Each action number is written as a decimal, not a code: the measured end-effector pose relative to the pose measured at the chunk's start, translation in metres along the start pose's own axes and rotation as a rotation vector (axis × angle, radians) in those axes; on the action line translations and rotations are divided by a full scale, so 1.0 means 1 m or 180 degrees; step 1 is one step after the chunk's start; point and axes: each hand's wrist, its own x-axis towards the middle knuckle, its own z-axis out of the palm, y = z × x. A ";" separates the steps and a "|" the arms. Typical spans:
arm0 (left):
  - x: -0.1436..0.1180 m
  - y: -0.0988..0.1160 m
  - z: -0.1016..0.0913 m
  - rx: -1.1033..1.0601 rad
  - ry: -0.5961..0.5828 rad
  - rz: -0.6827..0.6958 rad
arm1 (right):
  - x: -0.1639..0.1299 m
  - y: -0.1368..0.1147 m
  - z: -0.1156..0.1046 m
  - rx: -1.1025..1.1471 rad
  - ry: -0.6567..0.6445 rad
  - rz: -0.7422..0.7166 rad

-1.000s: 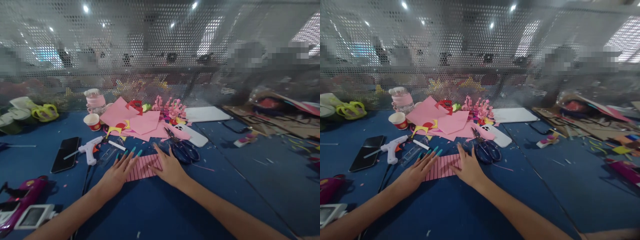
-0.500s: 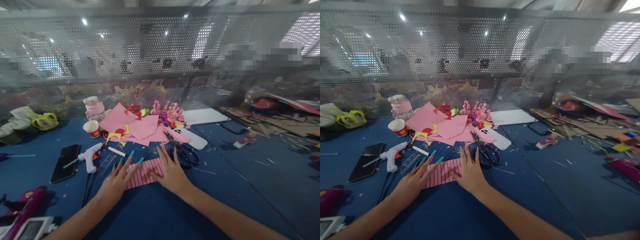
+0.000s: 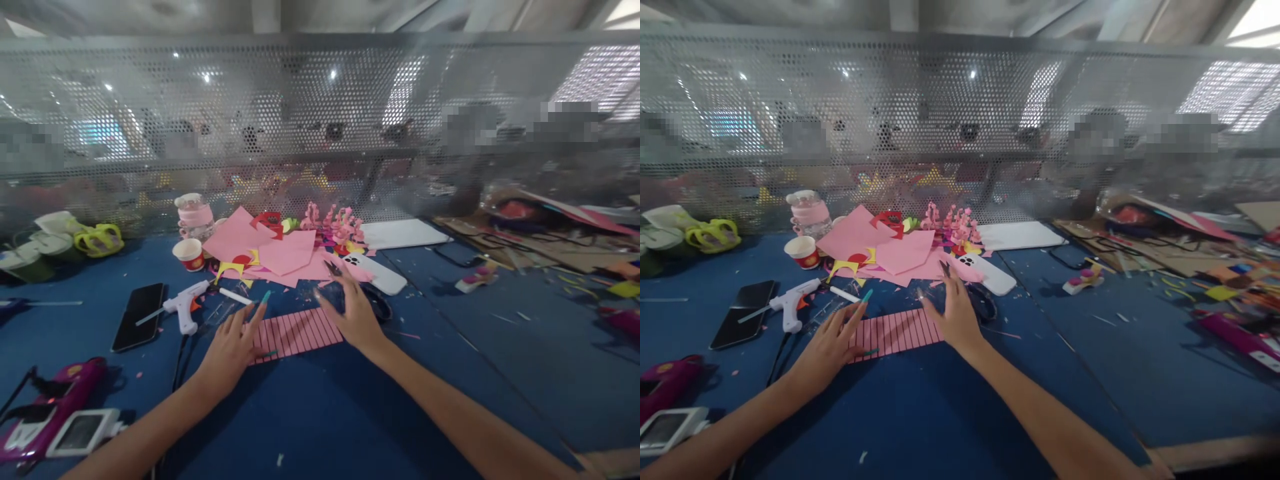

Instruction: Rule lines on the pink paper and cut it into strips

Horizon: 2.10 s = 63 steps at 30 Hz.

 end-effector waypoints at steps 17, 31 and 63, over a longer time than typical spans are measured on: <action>0.002 -0.023 -0.036 0.0129 0.1991 0.0947 | 0.016 -0.036 -0.020 0.3967 -0.1717 0.2196; 0.030 0.004 -0.032 -0.4976 0.1092 -0.2139 | 0.014 -0.030 -0.007 0.4317 -0.0820 0.2063; 0.067 0.039 -0.012 -0.6165 0.0707 -0.3180 | 0.012 -0.027 -0.004 0.4242 -0.0369 0.2461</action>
